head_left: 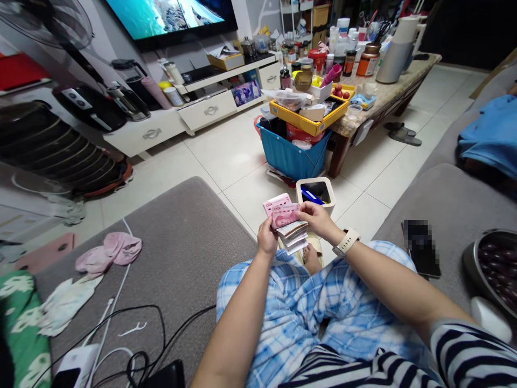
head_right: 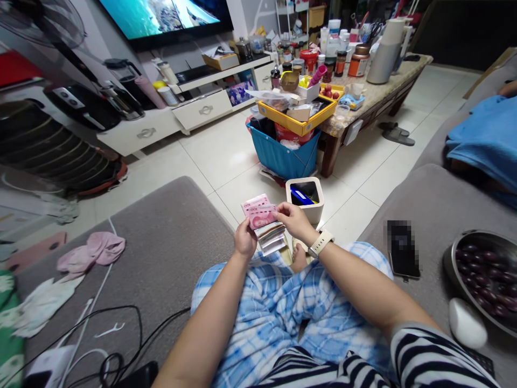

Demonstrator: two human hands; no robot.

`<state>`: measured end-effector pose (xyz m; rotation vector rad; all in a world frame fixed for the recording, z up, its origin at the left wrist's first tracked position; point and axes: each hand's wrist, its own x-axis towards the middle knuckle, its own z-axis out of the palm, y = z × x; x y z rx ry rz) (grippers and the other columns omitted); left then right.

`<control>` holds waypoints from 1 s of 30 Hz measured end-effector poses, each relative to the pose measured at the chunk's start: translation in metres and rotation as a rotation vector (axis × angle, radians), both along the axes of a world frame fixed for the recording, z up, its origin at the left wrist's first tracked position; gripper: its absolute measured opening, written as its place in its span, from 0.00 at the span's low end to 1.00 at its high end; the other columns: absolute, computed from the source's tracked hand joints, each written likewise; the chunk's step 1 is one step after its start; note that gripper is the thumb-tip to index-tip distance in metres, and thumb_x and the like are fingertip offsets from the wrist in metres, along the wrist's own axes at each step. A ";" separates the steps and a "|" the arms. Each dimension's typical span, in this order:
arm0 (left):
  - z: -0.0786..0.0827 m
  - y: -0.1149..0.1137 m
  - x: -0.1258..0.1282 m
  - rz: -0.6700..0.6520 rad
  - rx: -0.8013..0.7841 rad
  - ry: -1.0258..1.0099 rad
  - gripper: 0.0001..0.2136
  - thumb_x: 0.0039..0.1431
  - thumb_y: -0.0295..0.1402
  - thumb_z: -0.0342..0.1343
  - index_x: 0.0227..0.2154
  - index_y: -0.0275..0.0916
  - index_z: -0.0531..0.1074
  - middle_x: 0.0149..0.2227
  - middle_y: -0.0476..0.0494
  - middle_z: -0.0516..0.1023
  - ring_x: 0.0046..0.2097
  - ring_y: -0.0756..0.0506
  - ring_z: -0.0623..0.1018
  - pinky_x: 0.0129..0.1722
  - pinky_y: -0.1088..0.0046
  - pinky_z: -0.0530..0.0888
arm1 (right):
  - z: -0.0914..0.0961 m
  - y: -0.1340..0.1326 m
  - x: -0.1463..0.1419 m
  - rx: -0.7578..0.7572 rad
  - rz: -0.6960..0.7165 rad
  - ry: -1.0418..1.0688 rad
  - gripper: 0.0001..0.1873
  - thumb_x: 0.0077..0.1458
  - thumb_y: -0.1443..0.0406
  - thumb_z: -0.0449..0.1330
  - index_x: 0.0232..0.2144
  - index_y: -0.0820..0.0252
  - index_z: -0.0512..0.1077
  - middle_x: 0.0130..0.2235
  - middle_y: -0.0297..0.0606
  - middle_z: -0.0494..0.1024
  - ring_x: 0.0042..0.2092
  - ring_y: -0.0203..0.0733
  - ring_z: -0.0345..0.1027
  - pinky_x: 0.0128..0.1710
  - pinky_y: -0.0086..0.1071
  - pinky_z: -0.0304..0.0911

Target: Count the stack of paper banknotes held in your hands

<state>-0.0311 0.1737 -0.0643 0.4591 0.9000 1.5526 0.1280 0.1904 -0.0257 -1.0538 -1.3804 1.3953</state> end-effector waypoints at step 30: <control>0.006 -0.003 -0.005 -0.022 0.054 0.186 0.08 0.48 0.36 0.56 0.24 0.37 0.76 0.28 0.47 0.77 0.33 0.47 0.75 0.37 0.71 0.70 | 0.011 -0.003 0.001 0.032 0.036 0.045 0.14 0.52 0.56 0.58 0.25 0.60 0.67 0.23 0.30 0.66 0.25 0.33 0.56 0.27 0.28 0.52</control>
